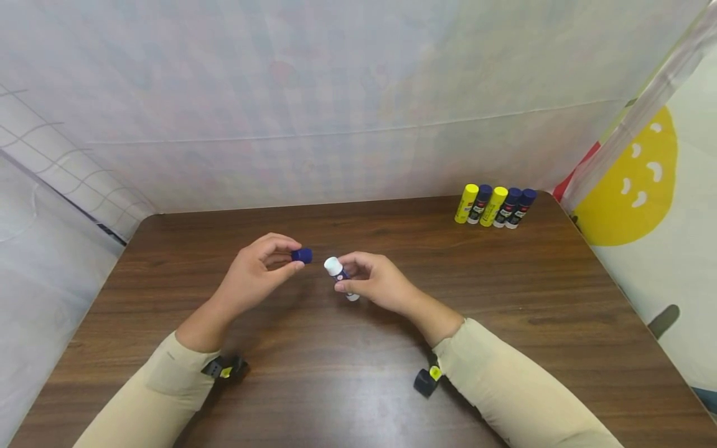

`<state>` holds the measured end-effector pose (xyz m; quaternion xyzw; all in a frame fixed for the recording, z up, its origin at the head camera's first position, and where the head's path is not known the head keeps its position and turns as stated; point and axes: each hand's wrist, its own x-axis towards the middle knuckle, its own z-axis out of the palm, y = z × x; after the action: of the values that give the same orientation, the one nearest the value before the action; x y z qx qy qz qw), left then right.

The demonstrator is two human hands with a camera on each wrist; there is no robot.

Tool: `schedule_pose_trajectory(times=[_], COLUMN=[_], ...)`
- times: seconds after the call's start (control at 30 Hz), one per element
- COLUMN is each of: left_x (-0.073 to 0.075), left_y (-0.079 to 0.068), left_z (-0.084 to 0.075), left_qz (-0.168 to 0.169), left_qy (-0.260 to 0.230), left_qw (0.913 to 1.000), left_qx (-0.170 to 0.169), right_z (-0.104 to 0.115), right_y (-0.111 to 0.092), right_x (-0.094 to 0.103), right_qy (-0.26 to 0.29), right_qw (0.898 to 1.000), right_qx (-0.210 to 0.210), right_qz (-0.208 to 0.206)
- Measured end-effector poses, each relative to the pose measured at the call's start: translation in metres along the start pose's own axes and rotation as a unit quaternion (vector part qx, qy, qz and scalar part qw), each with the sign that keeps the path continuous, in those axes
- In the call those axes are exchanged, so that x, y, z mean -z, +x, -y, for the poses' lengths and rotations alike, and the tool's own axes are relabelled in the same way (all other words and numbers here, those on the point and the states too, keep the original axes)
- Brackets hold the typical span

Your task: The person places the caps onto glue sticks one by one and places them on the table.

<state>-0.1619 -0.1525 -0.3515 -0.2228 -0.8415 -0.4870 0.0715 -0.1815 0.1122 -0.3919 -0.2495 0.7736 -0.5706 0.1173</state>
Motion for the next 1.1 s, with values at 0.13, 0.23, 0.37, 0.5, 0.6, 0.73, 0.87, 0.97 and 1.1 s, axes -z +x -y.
schedule_pose_trajectory(times=[0.13, 0.23, 0.37, 0.5, 0.6, 0.73, 0.87, 0.97, 1.1], left_x=[-0.0001, -0.0004, -0.0009, -0.0007, -0.0005, -0.0005, -0.0012, -0.0022, -0.0032], left_y=[-0.0003, -0.0004, -0.0006, -0.0012, -0.0017, -0.0021, -0.0027, -0.003, -0.0035], left_z=[-0.002, -0.0027, -0.0033, -0.0054, -0.0072, -0.0089, -0.0094, -0.009, -0.0094], left_qz=[0.002, 0.005, 0.008, 0.01, 0.011, 0.013, 0.015, 0.017, 0.02], left_qy=[0.001, 0.0, 0.001, 0.001, -0.003, -0.008, -0.019, -0.027, -0.033], left_qw=[1.0, 1.0, 1.0, 0.9999, 0.9998, 0.9997, 0.9994, 0.9992, 0.9989], left_qx=[0.002, 0.004, 0.001, -0.007, -0.015, -0.02, -0.023, -0.025, -0.027], right_z=[0.0004, 0.0007, 0.0019, 0.0029, 0.0042, 0.0063, 0.0071, 0.0077, 0.0092], right_y=[-0.0003, -0.0007, -0.0007, 0.0003, -0.0001, -0.0009, -0.0011, -0.0018, -0.0027], right_x=[0.0, 0.0004, 0.0005, 0.0001, -0.0002, -0.0006, -0.0008, -0.0009, -0.0012], right_qy=[-0.001, -0.006, -0.006, 0.001, 0.003, 0.0, -0.002, -0.003, -0.005], right_qw=[1.0, 1.0, 1.0, 1.0, 1.0, 1.0, 1.0, 1.0, 1.0], right_qx=[-0.002, 0.002, 0.01, 0.017, 0.019, 0.02, 0.02, 0.022, 0.023], right_qz=[-0.004, -0.007, -0.007, -0.006, -0.006, -0.007, -0.006, -0.006, -0.005])
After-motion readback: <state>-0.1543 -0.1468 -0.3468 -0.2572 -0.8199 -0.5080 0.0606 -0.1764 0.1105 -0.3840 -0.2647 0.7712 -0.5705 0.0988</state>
